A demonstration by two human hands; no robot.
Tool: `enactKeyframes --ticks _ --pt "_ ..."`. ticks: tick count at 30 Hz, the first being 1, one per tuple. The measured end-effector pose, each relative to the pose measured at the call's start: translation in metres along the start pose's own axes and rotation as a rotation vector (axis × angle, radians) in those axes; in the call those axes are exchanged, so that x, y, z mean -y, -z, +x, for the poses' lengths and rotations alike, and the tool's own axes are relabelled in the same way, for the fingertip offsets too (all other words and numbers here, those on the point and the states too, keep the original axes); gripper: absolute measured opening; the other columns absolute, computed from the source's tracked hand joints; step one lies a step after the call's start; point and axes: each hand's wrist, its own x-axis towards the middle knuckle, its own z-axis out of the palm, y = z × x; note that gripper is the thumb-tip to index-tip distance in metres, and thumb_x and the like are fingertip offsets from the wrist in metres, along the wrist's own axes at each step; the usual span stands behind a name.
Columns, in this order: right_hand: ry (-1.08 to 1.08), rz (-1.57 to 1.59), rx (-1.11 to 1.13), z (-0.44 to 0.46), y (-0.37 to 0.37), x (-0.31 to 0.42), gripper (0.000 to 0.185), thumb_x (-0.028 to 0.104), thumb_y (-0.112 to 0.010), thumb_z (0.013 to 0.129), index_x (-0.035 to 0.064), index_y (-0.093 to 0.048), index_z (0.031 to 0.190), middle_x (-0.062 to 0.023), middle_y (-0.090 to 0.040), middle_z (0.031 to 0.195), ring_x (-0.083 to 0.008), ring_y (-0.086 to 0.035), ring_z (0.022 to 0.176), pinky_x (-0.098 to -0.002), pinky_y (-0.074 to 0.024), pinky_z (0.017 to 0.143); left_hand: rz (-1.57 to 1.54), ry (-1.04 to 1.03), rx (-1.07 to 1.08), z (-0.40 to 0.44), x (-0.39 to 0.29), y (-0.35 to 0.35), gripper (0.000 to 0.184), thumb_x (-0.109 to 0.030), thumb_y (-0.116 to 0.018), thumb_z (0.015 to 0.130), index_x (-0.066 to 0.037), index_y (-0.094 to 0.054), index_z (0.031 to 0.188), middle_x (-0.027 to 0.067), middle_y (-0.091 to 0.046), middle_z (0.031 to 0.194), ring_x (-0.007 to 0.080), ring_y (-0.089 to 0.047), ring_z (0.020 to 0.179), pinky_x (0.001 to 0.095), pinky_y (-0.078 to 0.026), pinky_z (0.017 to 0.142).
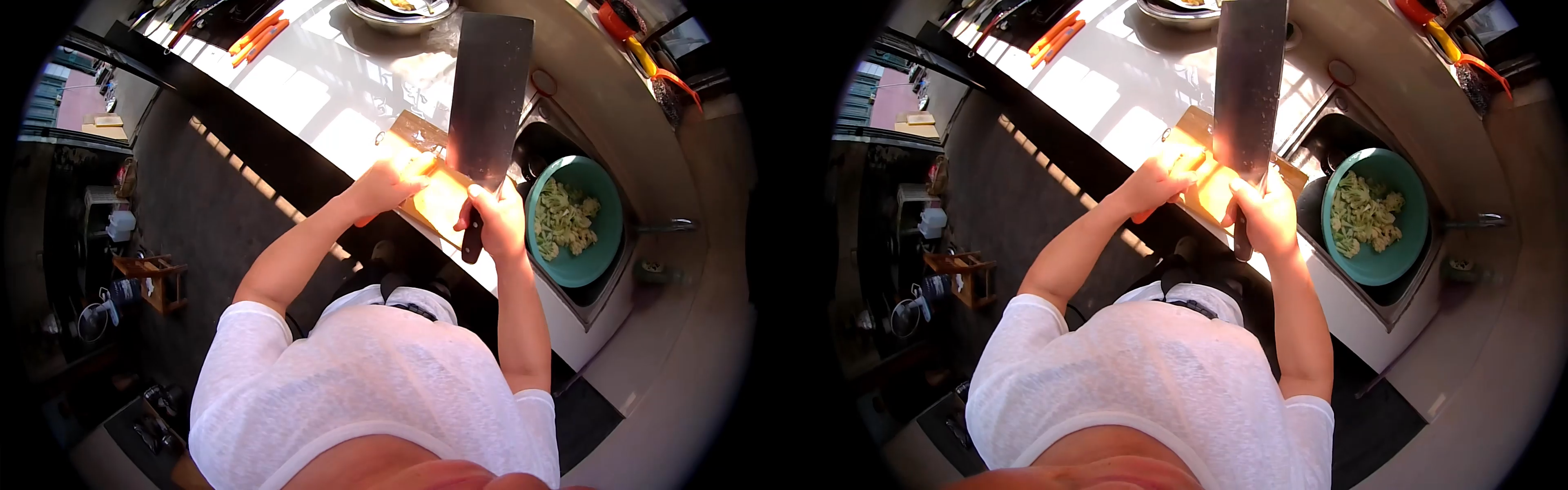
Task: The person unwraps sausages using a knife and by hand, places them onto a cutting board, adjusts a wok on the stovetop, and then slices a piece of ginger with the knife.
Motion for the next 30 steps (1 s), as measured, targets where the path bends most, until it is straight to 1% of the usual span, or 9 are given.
enactKeyframes --ticks 1,4,8,11,12,15,18,27,30 --pt "0.058 0.031 0.002 -0.006 0.001 0.003 0.022 0.012 -0.052 0.084 -0.0013 -0.044 0.1 -0.0074 -0.056 0.062 -0.0116 -0.052 0.048 -0.0222 -0.0435 0.05 -0.267 0.274 0.124 -0.004 -0.012 0.012 0.024 -0.018 -0.053 0.087 -0.001 -0.052 0.105 0.007 -0.057 0.083 0.0117 -0.055 0.064 0.0248 -0.046 0.058" --pt "0.124 -0.305 -0.065 -0.028 0.003 0.018 0.023 0.006 -0.056 0.081 -0.004 -0.054 0.103 -0.0046 -0.06 0.068 -0.0087 -0.054 0.053 -0.0213 -0.0451 0.052 -0.73 0.114 0.153 -0.012 0.002 0.017 0.024 -0.021 -0.05 0.09 -0.001 -0.05 0.103 0.005 -0.056 0.084 0.0101 -0.055 0.068 0.025 -0.046 0.063" --pt "0.586 -0.905 -0.003 -0.047 0.001 0.025 0.048 -0.004 -0.063 0.068 0.0069 -0.058 0.115 -0.0077 -0.059 0.069 -0.0159 -0.054 0.053 -0.0252 -0.0442 0.052 -0.705 -0.093 0.046 -0.018 0.002 0.014 0.03 -0.02 -0.051 0.091 -0.001 -0.049 0.114 0.0053 -0.058 0.088 0.0123 -0.056 0.073 0.0256 -0.046 0.067" --pt "0.717 -1.166 0.085 -0.058 0.005 0.025 0.057 0.001 -0.063 0.065 0.0101 -0.054 0.121 -0.0045 -0.054 0.061 -0.0204 -0.053 0.05 -0.0305 -0.0424 0.047 -0.673 -0.249 -0.043 -0.025 0.009 0.008 0.033 -0.016 -0.052 0.091 -0.002 -0.049 0.121 0.0056 -0.057 0.107 0.0126 -0.053 0.096 0.0274 -0.044 0.084" --pt "0.708 -1.165 0.08 -0.062 0.005 0.028 0.057 0.001 -0.063 0.065 0.0101 -0.054 0.121 -0.0045 -0.054 0.061 -0.0204 -0.053 0.05 -0.0305 -0.0424 0.047 -0.637 -0.299 -0.082 -0.028 0.007 0.008 0.034 -0.015 -0.052 0.091 -0.002 -0.049 0.122 0.006 -0.056 0.114 0.013 -0.052 0.106 0.0281 -0.043 0.091" --pt "0.712 -1.279 0.118 -0.068 0.003 0.033 0.055 0.007 -0.068 0.067 0.0101 -0.055 0.12 -0.0032 -0.048 0.055 -0.0181 -0.049 0.046 -0.0309 -0.0366 0.042 -0.581 0.043 0.029 -0.029 -0.009 0.018 0.034 -0.018 -0.052 0.09 0.0 -0.05 0.12 0.008 -0.055 0.117 0.0156 -0.052 0.108 0.0292 -0.042 0.094" --pt "0.655 -1.305 0.148 -0.073 0.003 0.04 0.066 0.0 -0.064 0.056 0.0058 -0.054 0.121 -0.0068 -0.046 0.059 -0.023 -0.048 0.05 -0.0337 -0.0376 0.046 -0.779 -0.084 0.037 -0.037 -0.016 0.021 0.034 -0.019 -0.049 0.091 0.001 -0.051 0.118 0.0089 -0.055 0.117 0.0161 -0.052 0.108 0.0291 -0.041 0.095" --pt "0.598 -1.285 0.152 -0.075 0.004 0.048 0.066 -0.002 -0.063 0.052 0.0049 -0.056 0.118 -0.0087 -0.053 0.064 -0.0245 -0.052 0.052 -0.0339 -0.0415 0.048 -0.635 -0.061 0.031 -0.038 -0.027 0.022 0.034 -0.021 -0.045 0.093 0.001 -0.051 0.117 0.0108 -0.056 0.117 0.0176 -0.053 0.108 0.0304 -0.042 0.095" --pt "0.602 -1.265 0.156 -0.072 0.005 0.045 0.068 -0.002 -0.064 0.052 0.0047 -0.055 0.119 -0.0089 -0.056 0.067 -0.0244 -0.054 0.054 -0.0334 -0.0426 0.049 -0.998 0.023 0.1 -0.036 -0.024 0.022 0.033 -0.02 -0.048 0.092 0.0 -0.051 0.118 0.0099 -0.055 0.119 0.0172 -0.052 0.11 0.0308 -0.042 0.095"
